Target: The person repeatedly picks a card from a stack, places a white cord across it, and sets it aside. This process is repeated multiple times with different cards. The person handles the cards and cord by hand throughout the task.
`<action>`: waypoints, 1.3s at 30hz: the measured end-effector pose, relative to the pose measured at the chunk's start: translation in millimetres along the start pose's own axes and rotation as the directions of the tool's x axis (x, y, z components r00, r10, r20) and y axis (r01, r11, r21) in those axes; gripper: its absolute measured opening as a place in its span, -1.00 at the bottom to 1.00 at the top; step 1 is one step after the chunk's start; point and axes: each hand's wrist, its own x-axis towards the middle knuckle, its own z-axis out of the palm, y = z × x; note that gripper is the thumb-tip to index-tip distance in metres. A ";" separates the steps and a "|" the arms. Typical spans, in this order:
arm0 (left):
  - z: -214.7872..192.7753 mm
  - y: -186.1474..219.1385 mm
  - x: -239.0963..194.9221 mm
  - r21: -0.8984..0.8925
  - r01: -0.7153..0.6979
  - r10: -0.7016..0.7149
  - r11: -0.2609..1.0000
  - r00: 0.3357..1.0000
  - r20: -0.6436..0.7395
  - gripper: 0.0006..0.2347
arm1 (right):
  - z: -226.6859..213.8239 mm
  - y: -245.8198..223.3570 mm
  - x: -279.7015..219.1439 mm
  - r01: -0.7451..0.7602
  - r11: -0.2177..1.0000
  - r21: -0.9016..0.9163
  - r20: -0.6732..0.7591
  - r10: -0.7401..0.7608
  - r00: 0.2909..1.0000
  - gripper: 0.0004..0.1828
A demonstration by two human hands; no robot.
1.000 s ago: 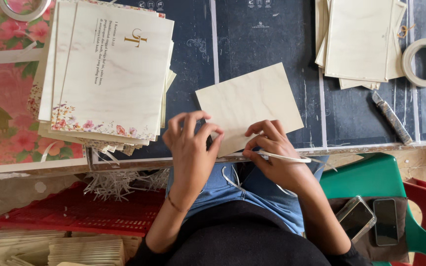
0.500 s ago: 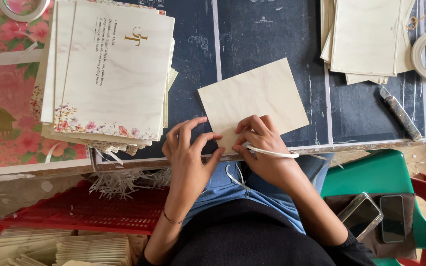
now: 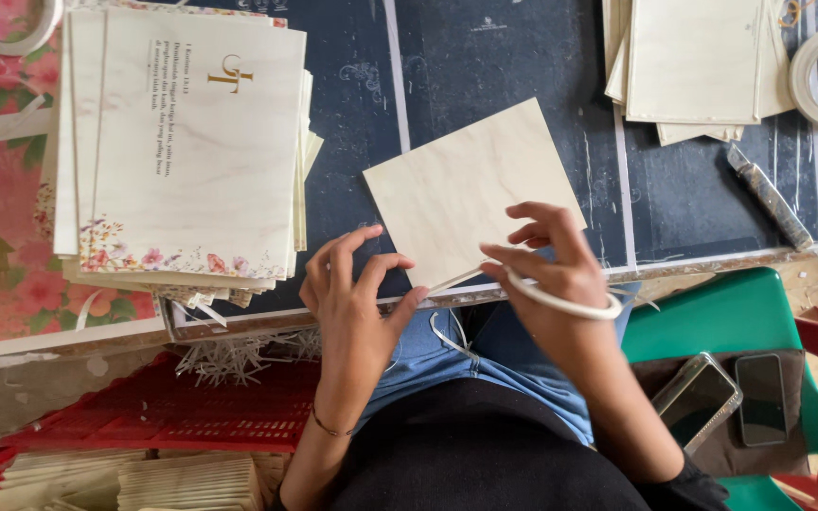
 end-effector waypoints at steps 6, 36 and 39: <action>0.5 -0.6 0.0 0.045 0.000 0.000 0.999 1.000 0.001 -0.70 | -57.2 65.1 -3.5 -0.113 0.992 -0.061 -0.091 0.107 0.990 -0.85; 60.2 56.9 11.1 0.248 -0.103 0.138 0.963 0.982 -0.129 -0.55 | -13.5 46.7 -50.9 -0.031 0.910 -0.413 0.193 0.120 0.974 -0.83; 56.5 39.5 26.5 0.239 -0.092 0.137 0.967 0.975 -0.177 -0.58 | 14.0 26.7 -36.0 -0.018 0.967 -0.256 0.067 0.036 0.997 -0.89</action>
